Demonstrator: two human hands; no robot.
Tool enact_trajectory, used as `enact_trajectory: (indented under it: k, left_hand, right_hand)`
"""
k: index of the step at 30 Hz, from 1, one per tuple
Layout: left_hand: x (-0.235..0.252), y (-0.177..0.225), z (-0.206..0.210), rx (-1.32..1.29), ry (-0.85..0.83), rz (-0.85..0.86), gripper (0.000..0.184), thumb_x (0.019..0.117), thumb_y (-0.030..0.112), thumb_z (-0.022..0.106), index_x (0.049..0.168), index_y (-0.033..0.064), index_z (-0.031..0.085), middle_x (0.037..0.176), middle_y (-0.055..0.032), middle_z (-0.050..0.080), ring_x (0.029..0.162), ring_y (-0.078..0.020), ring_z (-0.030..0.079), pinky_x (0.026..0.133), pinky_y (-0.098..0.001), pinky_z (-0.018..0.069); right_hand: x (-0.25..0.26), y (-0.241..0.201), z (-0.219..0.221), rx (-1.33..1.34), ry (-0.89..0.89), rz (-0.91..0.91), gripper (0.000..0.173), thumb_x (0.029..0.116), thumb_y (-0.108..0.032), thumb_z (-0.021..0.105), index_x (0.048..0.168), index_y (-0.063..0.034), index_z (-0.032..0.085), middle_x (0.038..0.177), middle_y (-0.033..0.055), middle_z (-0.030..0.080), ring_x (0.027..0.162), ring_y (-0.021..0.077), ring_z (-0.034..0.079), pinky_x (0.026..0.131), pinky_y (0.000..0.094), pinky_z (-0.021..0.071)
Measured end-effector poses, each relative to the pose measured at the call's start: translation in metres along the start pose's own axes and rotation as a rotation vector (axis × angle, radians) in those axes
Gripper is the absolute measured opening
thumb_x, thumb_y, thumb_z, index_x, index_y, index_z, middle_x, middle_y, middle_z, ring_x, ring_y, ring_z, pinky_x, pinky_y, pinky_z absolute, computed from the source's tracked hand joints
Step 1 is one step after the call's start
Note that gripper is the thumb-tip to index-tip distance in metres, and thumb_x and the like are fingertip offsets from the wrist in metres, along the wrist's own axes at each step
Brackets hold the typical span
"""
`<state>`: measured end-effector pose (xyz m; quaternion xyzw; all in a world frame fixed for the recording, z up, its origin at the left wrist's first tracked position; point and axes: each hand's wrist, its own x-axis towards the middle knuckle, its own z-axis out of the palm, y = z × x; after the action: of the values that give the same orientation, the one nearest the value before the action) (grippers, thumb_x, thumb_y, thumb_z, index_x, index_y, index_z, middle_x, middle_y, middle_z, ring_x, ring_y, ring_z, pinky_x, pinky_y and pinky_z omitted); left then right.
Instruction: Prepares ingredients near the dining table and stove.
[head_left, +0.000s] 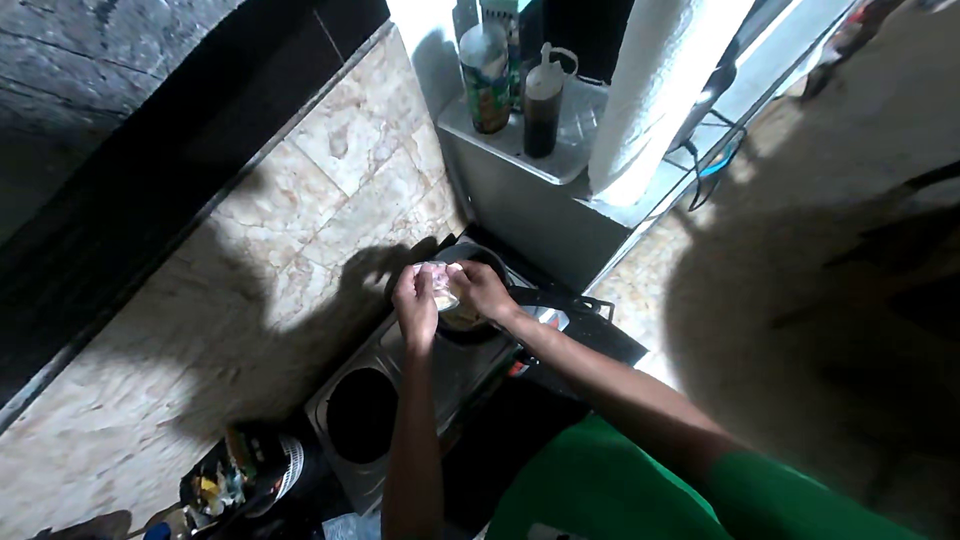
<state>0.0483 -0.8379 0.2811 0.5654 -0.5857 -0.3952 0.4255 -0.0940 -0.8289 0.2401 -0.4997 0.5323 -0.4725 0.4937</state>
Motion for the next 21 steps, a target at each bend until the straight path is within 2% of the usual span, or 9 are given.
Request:
enact_trajectory:
  k: [2,4,5,7,9,12,16,19,21]
  left_hand:
    - [0.001,0.000,0.000,0.056,0.013,0.019,0.025,0.1090,0.024,0.051,0.117,0.0046,0.065,0.099,-0.0077,0.076,0.081,-0.0178,0.075,0.073,-0.0368,0.0655]
    - [0.003,0.000,0.000,0.185,0.017,0.061,0.022,0.1078,0.023,0.054,0.117,0.0067,0.066,0.096,-0.0062,0.074,0.076,-0.0152,0.073,0.069,-0.0356,0.0646]
    - [0.004,-0.001,0.000,0.257,0.002,0.084,0.021,0.1067,0.021,0.056,0.117,0.0077,0.068,0.098,-0.0060,0.074,0.077,-0.0147,0.073,0.070,-0.0363,0.0645]
    - [0.005,-0.001,0.000,0.357,-0.054,0.125,0.018,0.1043,0.017,0.059,0.116,0.0075,0.070,0.102,-0.0076,0.073,0.084,-0.0160,0.072,0.078,-0.0389,0.0630]
    - [0.007,-0.004,0.002,0.435,-0.085,0.191,0.018,0.1037,0.017,0.060,0.113,0.0079,0.072,0.104,-0.0081,0.073,0.089,-0.0172,0.072,0.084,-0.0409,0.0616]
    - [0.009,-0.003,0.001,0.480,-0.142,0.266,0.016,0.1030,0.015,0.061,0.110,0.0076,0.074,0.108,-0.0077,0.073,0.095,-0.0175,0.071,0.090,-0.0412,0.0590]
    - [0.011,0.002,-0.004,0.442,-0.202,0.294,0.013,0.1018,0.013,0.063,0.107,0.0071,0.074,0.107,-0.0062,0.073,0.096,-0.0151,0.071,0.090,-0.0384,0.0594]
    - [0.013,0.004,-0.009,0.458,-0.211,0.291,0.013,0.1022,0.014,0.063,0.107,0.0078,0.074,0.107,-0.0062,0.073,0.095,-0.0156,0.070,0.089,-0.0389,0.0594]
    - [0.014,0.006,-0.014,0.481,-0.183,0.278,0.014,0.1030,0.015,0.062,0.107,0.0093,0.074,0.107,-0.0057,0.073,0.094,-0.0158,0.070,0.088,-0.0394,0.0595]
  right_hand:
    - [0.002,0.002,0.001,-0.138,0.036,-0.092,0.026,0.1067,-0.025,0.057,0.123,-0.0090,0.068,0.095,0.0107,0.072,0.079,0.0216,0.069,0.075,0.0442,0.0593]
    - [0.002,0.000,0.001,-0.269,0.049,-0.176,0.026,0.1035,-0.019,0.061,0.129,-0.0109,0.065,0.104,0.0083,0.073,0.082,0.0204,0.071,0.077,0.0436,0.0616]
    - [0.002,-0.001,0.002,-0.304,0.036,-0.193,0.030,0.1013,-0.016,0.064,0.131,-0.0111,0.063,0.108,0.0071,0.074,0.086,0.0195,0.072,0.079,0.0429,0.0624]
    - [0.002,-0.003,0.002,-0.328,0.005,-0.192,0.037,0.0962,-0.012,0.069,0.132,-0.0113,0.062,0.109,0.0062,0.074,0.088,0.0197,0.073,0.081,0.0438,0.0624]
    - [0.004,-0.004,0.000,-0.330,-0.028,-0.176,0.039,0.0921,-0.010,0.073,0.130,-0.0125,0.063,0.104,0.0064,0.074,0.083,0.0206,0.073,0.077,0.0448,0.0623]
    - [0.007,-0.005,-0.003,-0.298,-0.077,-0.146,0.033,0.0911,-0.008,0.072,0.124,-0.0109,0.067,0.094,0.0112,0.073,0.078,0.0250,0.071,0.072,0.0496,0.0604]
    - [0.009,-0.001,-0.004,-0.233,-0.056,-0.153,0.019,0.0914,-0.005,0.070,0.110,-0.0097,0.073,0.086,0.0091,0.072,0.071,0.0227,0.068,0.067,0.0481,0.0584]
    - [0.010,-0.003,-0.008,-0.222,-0.057,-0.112,0.016,0.0949,-0.007,0.069,0.110,-0.0096,0.073,0.093,0.0091,0.074,0.077,0.0224,0.071,0.073,0.0475,0.0599]
    - [0.010,-0.005,-0.011,-0.218,-0.053,-0.090,0.013,0.0957,-0.011,0.071,0.108,-0.0101,0.073,0.093,0.0083,0.075,0.076,0.0215,0.071,0.071,0.0456,0.0604]
